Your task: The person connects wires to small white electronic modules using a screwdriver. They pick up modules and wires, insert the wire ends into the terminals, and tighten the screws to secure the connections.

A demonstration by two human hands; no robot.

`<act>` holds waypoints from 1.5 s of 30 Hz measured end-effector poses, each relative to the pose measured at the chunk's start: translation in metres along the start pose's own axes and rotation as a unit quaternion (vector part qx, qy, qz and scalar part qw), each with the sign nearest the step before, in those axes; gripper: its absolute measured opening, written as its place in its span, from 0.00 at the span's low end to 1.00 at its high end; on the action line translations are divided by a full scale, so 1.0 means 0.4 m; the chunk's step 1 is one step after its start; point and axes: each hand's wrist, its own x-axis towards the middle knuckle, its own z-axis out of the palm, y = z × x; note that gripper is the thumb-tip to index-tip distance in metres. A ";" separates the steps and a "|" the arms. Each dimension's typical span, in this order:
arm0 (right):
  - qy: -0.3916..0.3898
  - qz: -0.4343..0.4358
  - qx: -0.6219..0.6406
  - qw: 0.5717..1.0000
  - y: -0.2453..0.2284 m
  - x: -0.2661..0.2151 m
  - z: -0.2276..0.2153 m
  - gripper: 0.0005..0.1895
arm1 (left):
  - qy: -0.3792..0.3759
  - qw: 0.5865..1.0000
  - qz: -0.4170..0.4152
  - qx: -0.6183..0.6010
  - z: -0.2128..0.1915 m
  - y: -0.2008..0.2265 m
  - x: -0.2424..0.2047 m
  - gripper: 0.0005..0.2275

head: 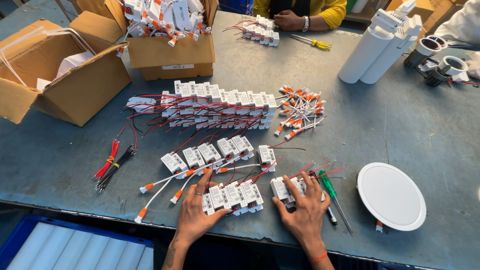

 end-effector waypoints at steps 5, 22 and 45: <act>-0.026 -0.060 0.021 0.998 -0.002 -0.003 0.009 0.30 | -0.016 0.998 0.056 -0.008 0.031 0.016 0.008 0.51; 0.065 -0.096 0.009 0.993 -0.071 0.244 -0.081 0.24 | 0.188 0.959 0.043 0.207 -0.061 -0.035 0.082 0.39; -0.327 -0.141 -0.003 0.935 -0.290 0.391 0.272 0.58 | 0.092 0.928 0.082 0.351 -0.210 -0.283 0.212 0.31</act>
